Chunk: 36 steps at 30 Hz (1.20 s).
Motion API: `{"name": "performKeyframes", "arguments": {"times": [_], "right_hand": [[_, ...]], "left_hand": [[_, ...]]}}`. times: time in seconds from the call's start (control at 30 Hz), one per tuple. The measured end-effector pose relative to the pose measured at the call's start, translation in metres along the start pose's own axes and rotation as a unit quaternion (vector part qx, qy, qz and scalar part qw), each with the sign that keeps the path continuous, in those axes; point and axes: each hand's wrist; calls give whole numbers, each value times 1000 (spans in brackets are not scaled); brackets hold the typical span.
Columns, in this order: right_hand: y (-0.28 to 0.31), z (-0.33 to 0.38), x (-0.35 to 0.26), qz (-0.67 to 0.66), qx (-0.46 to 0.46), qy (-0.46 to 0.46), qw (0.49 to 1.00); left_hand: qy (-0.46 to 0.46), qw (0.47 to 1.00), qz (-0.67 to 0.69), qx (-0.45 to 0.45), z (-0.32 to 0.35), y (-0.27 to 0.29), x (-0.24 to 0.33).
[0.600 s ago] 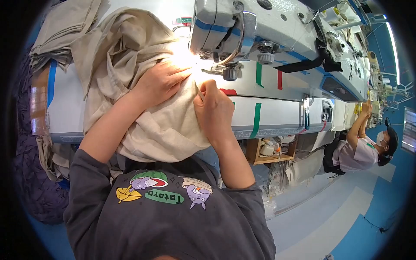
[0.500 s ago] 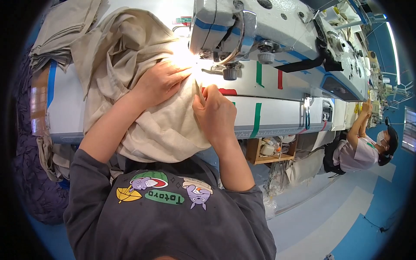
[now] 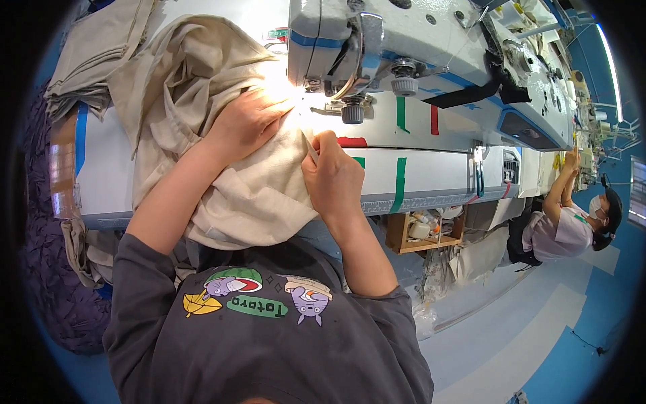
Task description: Sewing pieces of fabric together using an industrial sewing machine.
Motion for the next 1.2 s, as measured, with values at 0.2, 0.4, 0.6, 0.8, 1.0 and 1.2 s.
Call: {"name": "performKeyframes", "arguments": {"times": [0.2, 0.4, 0.6, 0.8, 1.0, 1.2], "right_hand": [[7, 17, -2, 7, -71, -58, 996], [-3, 20, -1, -26, -21, -22, 999], [13, 10, 5, -82, -23, -13, 996], [-3, -38, 37, 98, 54, 171, 979], [39, -32, 65, -52, -68, 135, 987], [62, -40, 80, -42, 21, 139, 989]], "left_hand": [[-26, 999, -36, 29, -1, -7, -6], [-9, 1000, -16, 11, 0, -7, -5], [-11, 1000, -21, 15, 0, -5, -5], [-18, 999, -33, 14, -1, -5, -4], [-10, 1000, -23, 3, 0, -4, -4], [-47, 997, -55, 19, 1, -6, -5]]}}
Point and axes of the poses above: each hand's wrist, its own z-axis away from the middle knuckle, its own y-axis out of the back of the hand, x = y × z, and after that the axes turned 12 degrees about -x, right-handed
